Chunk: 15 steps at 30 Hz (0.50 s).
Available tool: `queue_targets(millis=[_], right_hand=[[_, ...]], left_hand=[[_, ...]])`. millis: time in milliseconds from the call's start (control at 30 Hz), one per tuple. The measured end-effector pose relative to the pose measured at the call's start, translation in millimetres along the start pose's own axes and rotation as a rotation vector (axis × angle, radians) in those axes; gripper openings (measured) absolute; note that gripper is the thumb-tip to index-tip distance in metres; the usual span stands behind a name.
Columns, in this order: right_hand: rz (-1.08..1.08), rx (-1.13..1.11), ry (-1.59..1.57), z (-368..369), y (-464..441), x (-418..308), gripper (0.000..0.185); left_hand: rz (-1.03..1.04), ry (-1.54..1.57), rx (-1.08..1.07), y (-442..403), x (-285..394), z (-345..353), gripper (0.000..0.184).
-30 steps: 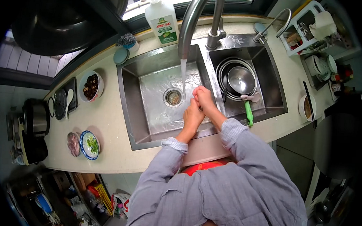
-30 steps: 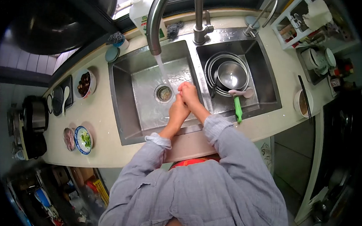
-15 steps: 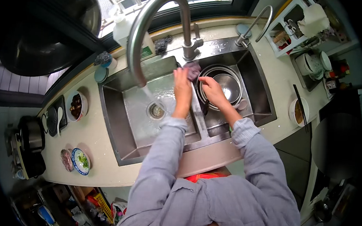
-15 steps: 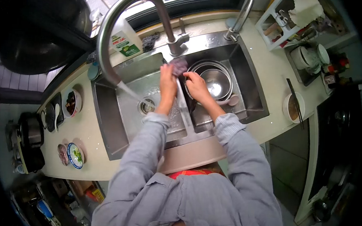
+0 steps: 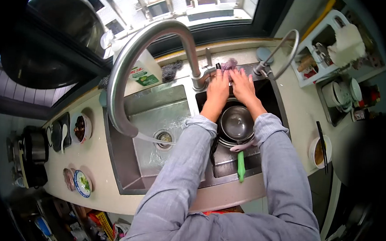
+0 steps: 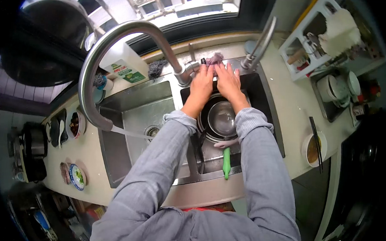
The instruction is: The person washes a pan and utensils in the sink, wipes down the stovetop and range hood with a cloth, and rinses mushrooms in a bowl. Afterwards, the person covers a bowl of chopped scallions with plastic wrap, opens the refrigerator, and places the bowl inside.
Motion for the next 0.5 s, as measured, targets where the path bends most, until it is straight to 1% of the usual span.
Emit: queue_targets(millis=[33, 67, 100, 133, 200, 233, 267, 333, 367, 400, 433, 467, 500], right_hand=[[-0.055, 0.019, 0.025, 10, 1, -1, 0.038], [-0.118, 0.029, 0.042, 16, 7, -10, 0.035], [-0.184, 0.094, 0.004, 18, 15, -18, 0.027], [-0.244, 0.098, -0.009, 7, 23, -30, 0.018], [-0.292, 0.031, -0.121, 3, 44, -39, 0.011], [-0.228, -0.153, -0.092, -6, 58, -55, 0.009], [-0.161, -0.330, -0.054, -14, 73, -69, 0.008], [-0.313, -0.290, -0.345, -11, 108, -99, 0.006], [-0.318, -0.233, -0.386, -19, 117, -121, 0.006], [-0.327, -0.176, -0.428, -26, 124, -143, 0.007], [-0.273, -0.247, -0.491, -23, 128, -160, 0.011], [-0.228, -0.287, -0.595, -17, 132, -175, 0.019], [-0.203, -0.350, -0.695, -11, 137, -189, 0.023]], left_hand=[[0.041, -0.130, 0.113, 5, -4, 5, 0.029], [-0.010, -0.036, 0.009, 9, -3, -4, 0.024], [0.012, -0.046, 0.019, 16, 1, -17, 0.023], [0.035, -0.062, 0.030, 27, 3, -29, 0.022], [-0.071, 0.119, 0.066, 55, 10, -58, 0.022], [-0.219, 0.299, 0.092, 73, 13, -75, 0.022], [-0.343, 0.408, 0.163, 94, 11, -88, 0.025], [-0.661, 0.650, 0.291, 137, 0, -116, 0.027], [-0.843, 0.757, 0.398, 152, -1, -139, 0.022], [-0.892, 0.711, 0.438, 165, -9, -151, 0.021], [-0.940, 0.663, 0.482, 180, -18, -161, 0.020], [-0.989, 0.613, 0.529, 193, -26, -168, 0.019], [-1.040, 0.727, 0.568, 204, -35, -168, 0.019]])
Point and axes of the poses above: each hand's wrist, its own y-axis away from the middle knuckle, its own z-axis out of the palm, x = y × z, the point moved 2 cm from there along -y, towards the middle knuckle, and after that the axes turned 10 degrees about z, right-handed, at the moved point
